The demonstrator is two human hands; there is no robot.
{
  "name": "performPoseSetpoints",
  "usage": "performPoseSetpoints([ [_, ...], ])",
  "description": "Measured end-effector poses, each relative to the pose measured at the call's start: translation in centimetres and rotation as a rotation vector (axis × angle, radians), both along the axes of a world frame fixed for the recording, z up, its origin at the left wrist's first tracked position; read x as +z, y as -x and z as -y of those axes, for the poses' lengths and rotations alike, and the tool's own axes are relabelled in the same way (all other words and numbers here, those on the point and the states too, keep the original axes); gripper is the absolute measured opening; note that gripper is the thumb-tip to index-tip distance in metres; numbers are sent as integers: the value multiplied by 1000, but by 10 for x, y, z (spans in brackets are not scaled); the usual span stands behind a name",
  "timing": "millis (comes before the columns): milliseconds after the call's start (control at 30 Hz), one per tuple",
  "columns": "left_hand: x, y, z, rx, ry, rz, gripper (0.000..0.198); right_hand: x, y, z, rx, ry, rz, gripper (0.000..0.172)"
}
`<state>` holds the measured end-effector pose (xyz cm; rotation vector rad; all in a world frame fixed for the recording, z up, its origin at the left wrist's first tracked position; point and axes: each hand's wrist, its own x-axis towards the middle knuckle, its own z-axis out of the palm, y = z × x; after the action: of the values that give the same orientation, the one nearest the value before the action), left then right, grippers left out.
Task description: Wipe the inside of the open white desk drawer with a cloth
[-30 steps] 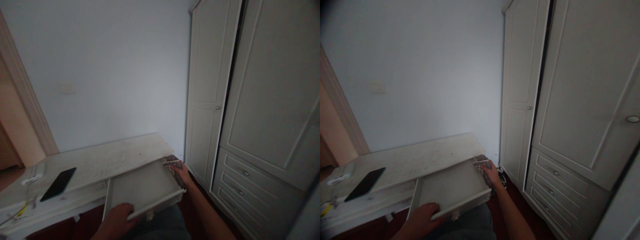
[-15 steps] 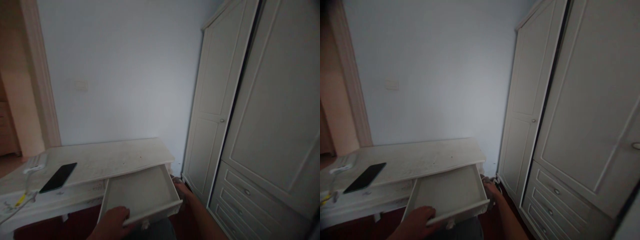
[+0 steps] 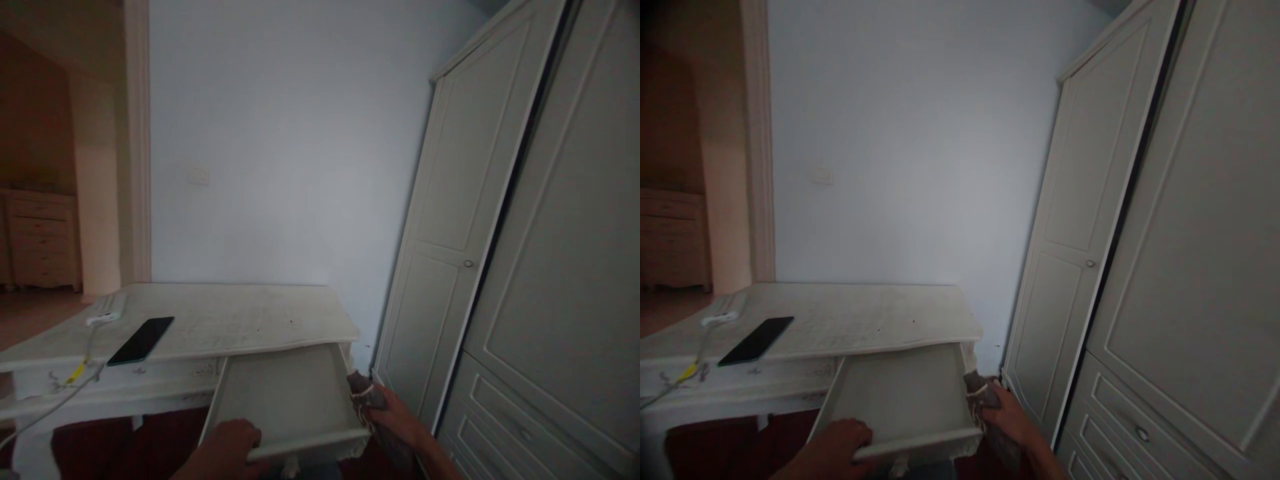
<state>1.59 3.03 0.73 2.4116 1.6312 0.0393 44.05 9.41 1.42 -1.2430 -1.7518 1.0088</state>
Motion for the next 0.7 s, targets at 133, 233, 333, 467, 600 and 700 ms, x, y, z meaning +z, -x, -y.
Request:
performPoseSetpoints([
  [133, 3, 1, -1, -16, 56, 2, 58, 19, 23, 19, 64, -243, 416, 52],
  [233, 7, 1, -1, -30, 75, -10, 58, 31, 63, -1, -59, -350, 676, 35],
  [333, 5, 2, -4, -38, 80, -6, 57, 33, 87, -39, -397, -398, 702, 42],
  [467, -2, 5, -9, -64, 55, 17, 53, 31, 76, -72, -547, -277, 556, 50],
  [600, -4, 5, -9, -33, 32, 48, 52, 50, 35, -55, -69, -181, 506, 49],
  [700, -3, 4, -7, 11, 8, 50, 50, 67, 15, -20, 161, -73, 614, 41],
])
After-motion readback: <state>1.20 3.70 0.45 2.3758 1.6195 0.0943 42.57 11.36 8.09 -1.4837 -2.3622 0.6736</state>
